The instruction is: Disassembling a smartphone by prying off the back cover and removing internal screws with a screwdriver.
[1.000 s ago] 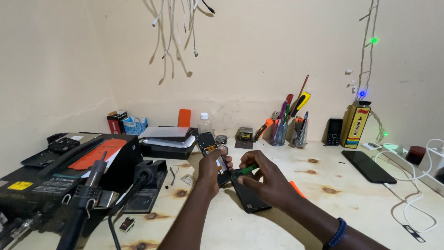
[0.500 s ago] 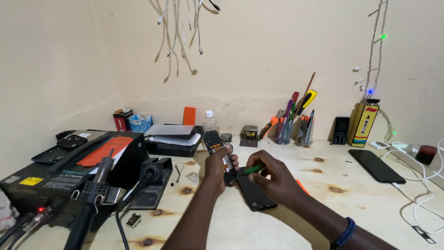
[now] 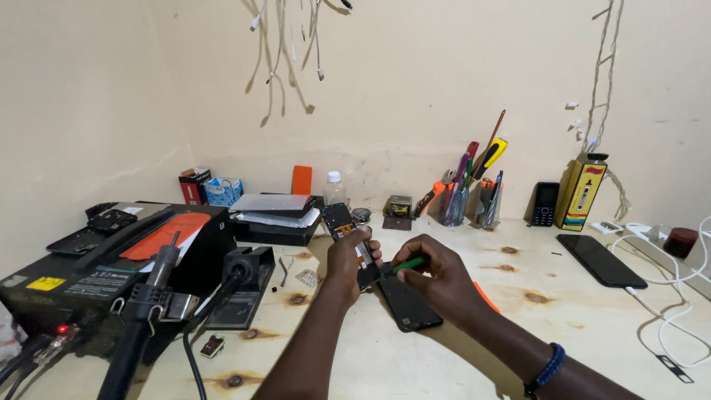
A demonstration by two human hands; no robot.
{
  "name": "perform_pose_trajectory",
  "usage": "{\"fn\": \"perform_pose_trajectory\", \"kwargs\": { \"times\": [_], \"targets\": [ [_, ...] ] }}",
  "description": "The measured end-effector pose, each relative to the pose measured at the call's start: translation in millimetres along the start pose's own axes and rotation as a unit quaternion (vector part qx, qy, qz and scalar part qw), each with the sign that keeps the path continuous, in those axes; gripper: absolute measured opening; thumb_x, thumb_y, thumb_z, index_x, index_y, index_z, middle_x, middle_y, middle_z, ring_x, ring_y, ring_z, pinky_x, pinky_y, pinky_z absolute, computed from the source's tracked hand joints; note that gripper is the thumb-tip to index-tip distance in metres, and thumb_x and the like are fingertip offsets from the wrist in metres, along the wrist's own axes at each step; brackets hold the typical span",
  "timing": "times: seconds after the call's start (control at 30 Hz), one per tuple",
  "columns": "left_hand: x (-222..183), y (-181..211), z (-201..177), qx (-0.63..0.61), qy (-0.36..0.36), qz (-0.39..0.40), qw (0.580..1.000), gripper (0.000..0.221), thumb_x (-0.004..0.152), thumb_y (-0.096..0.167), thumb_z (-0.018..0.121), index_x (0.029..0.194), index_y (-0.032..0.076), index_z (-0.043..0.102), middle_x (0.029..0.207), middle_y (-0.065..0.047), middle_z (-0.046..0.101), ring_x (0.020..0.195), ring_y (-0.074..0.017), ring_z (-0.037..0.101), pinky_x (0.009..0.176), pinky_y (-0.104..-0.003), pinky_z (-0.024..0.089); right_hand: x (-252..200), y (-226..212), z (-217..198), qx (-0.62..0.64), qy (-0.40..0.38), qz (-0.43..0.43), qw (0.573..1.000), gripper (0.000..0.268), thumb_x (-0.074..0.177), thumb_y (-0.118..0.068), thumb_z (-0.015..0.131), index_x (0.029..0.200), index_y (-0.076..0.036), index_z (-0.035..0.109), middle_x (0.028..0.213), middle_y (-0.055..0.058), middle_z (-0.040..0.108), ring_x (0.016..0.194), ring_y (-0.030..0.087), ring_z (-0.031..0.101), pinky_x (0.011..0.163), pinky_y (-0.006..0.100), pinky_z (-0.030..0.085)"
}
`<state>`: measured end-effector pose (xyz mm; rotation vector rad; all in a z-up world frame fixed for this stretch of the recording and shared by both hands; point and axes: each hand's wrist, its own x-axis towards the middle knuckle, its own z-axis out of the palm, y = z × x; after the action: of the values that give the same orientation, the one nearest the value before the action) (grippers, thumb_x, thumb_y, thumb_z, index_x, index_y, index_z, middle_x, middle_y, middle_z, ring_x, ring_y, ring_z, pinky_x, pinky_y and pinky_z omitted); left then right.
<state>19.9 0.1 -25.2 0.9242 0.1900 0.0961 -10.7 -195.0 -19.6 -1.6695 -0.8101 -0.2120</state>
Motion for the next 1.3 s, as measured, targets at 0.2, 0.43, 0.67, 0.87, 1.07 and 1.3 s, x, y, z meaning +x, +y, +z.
{"fn": "perform_pose_trajectory", "kwargs": {
  "times": [0.2,0.43,0.67,0.87,1.07,1.3],
  "targets": [
    [9,-4,-5,0.003,-0.008,-0.004,1.0,0.021,0.096,0.022,0.074,0.105,0.004,0.068,0.08,-0.011,0.071,0.071,-0.022,0.074,0.067,-0.038,0.068,-3,-10,-3,-0.003,0.067,0.013,0.998,0.024,0.092,0.003,0.077,0.113,-0.005,0.071,0.1,0.02,0.076,0.101,0.034,0.076,0.088,0.05,0.059],
    [-30,20,7,0.149,-0.107,-0.058,0.981,0.035,0.095,0.034,0.079,0.107,0.002,0.072,0.086,-0.018,0.077,0.076,-0.0275,0.08,0.069,-0.042,0.071,2,-9,-26,-0.03,0.165,0.062,0.984,0.026,0.086,0.008,0.067,0.109,-0.004,0.062,0.085,0.017,0.069,0.08,0.026,0.071,0.073,0.039,0.06],
    [-47,22,21,0.271,-0.18,-0.093,0.941,0.04,0.093,0.037,0.078,0.107,-0.001,0.074,0.093,-0.022,0.078,0.083,-0.0318,0.082,0.075,-0.043,0.07,3,-4,-27,-0.043,0.192,0.055,0.979,0.022,0.085,0.008,0.062,0.105,-0.002,0.062,0.083,0.017,0.065,0.076,0.027,0.071,0.067,0.04,0.058],
    [-56,26,26,0.278,-0.171,-0.107,0.939,0.043,0.094,0.036,0.076,0.111,-0.004,0.074,0.095,-0.025,0.077,0.085,-0.035,0.082,0.077,-0.045,0.07,4,-9,-28,-0.026,0.205,0.037,0.978,0.021,0.083,0.007,0.061,0.102,-0.003,0.062,0.078,0.015,0.065,0.072,0.024,0.071,0.064,0.035,0.056],
    [-46,25,21,0.252,-0.165,-0.101,0.948,0.044,0.097,0.036,0.074,0.113,-0.004,0.073,0.096,-0.025,0.078,0.086,-0.0351,0.082,0.077,-0.045,0.07,5,-26,-26,0.001,0.246,0.036,0.969,0.021,0.084,0.004,0.06,0.104,-0.003,0.06,0.076,0.013,0.065,0.07,0.018,0.065,0.064,0.031,0.053],
    [-28,25,14,0.111,-0.109,-0.075,0.985,0.043,0.098,0.034,0.073,0.117,-0.004,0.07,0.101,-0.027,0.08,0.089,-0.0368,0.082,0.081,-0.049,0.07,9,4,-43,-0.167,0.238,0.066,0.955,0.021,0.093,-0.005,0.071,0.111,-0.009,0.082,0.107,0.019,0.078,0.101,0.033,0.077,0.088,0.042,0.061]
  ]
}}
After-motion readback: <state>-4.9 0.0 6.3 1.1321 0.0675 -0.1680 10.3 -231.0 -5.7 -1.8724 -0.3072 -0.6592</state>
